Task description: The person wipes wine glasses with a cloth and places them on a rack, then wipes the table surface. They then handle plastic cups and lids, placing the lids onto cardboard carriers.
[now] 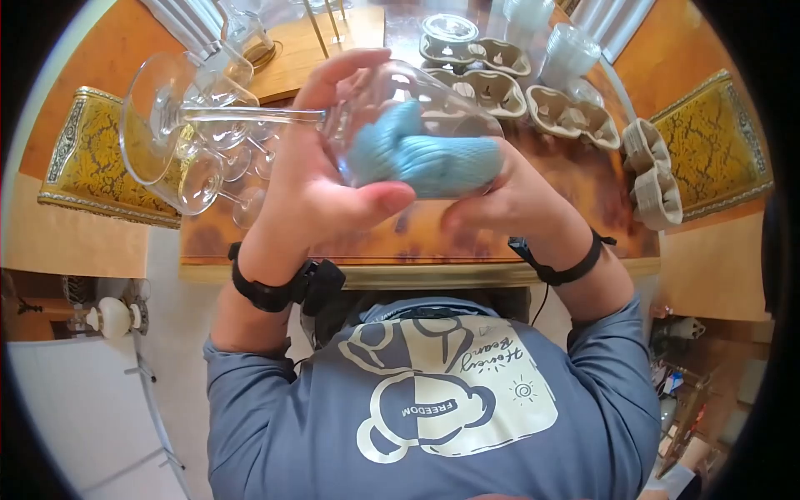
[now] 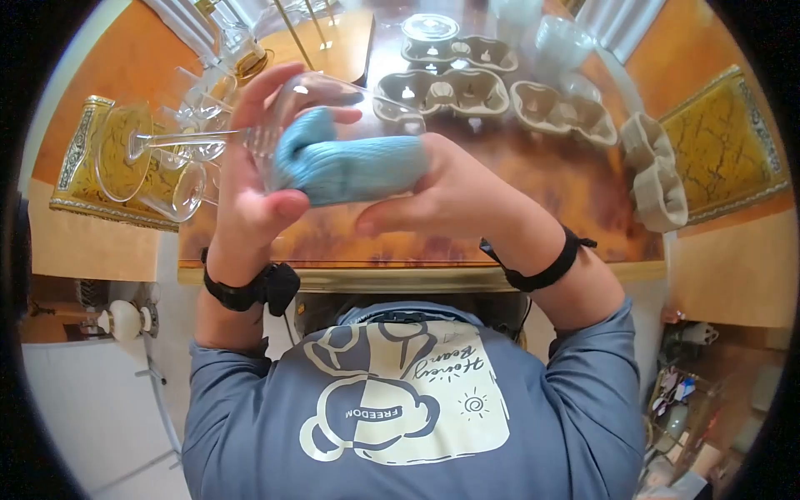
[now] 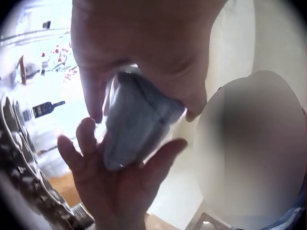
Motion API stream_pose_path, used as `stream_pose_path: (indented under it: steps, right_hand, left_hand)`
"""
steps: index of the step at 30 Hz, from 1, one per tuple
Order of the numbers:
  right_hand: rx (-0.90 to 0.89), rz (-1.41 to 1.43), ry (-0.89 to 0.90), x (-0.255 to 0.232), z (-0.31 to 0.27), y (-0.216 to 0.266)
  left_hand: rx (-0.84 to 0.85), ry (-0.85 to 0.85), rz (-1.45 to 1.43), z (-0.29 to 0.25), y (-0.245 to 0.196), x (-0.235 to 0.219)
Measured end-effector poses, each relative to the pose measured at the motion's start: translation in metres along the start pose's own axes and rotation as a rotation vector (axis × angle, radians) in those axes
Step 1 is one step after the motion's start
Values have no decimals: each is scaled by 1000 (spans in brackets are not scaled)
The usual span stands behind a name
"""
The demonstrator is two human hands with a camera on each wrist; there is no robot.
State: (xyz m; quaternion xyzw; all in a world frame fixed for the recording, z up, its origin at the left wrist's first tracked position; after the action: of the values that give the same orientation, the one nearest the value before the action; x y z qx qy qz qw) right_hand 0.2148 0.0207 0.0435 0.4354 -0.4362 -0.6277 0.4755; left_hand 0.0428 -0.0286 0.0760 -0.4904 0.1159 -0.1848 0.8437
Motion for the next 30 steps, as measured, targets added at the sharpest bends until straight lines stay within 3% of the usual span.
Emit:
stream_pose_path:
  steps: [1,7,10,11,12,13,14,16,19,22,24,25,28,29,30]
  right_hand:
    - [-39,197,-3,-4,-5,-11]
    - [-66,341,-182,-29,-36,-16]
    - [-79,224,-282,-55,-62,-8]
    - [-183,217,-445,-62,-65,-2]
    - [-177,207,-436,-64,-59,3]
    - [-173,124,-677,-71,-57,9]
    - [-160,20,-754,-61,-48,15]
    - [-108,-188,-921,-42,-30,27]
    - [-27,-390,-695,-22,-1,25]
    - [-144,-129,-673,-16,8,15]
    - [-373,-1015,-569,2,2,24]
    - [-405,-1126,-493,7,7,34]
    - [-264,-903,-628,-3,15,23]
    - [-260,-903,-637,2,18,31]
    - [-125,-656,-637,3,23,40]
  left_hand:
    - [-42,-9,-33,0,-2,2]
    - [-34,0,131,4,-2,9]
    - [-20,-72,92,8,-19,11]
    - [-8,-137,43,8,-25,10]
    - [5,-143,41,9,-30,7]
    - [-38,-160,35,9,-32,3]
    - [-90,-175,25,9,-30,1]
    - [-29,-169,127,11,-19,4]
    - [-175,-155,226,11,-1,14]
    - [-214,-184,389,9,-7,5]
    - [-224,-262,402,5,-5,-12]
    - [-256,-305,472,1,-5,-20]
    - [-353,-316,477,-6,4,-14]
    - [-329,-257,655,-3,2,-5]
    - [-299,-198,829,-1,1,5]
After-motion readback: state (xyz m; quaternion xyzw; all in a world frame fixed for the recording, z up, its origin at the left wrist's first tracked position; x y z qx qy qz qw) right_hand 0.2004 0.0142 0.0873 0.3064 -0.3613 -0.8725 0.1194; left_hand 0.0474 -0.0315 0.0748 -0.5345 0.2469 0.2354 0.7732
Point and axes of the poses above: each hand's wrist, its own z-axis towards the middle knuckle, its own x-axis out of the palm, y = z × x, the point moved 4 cm from there along z, towards the middle knuckle, and after that the axes turned 15 degrees about y, right-handed, at the moved point
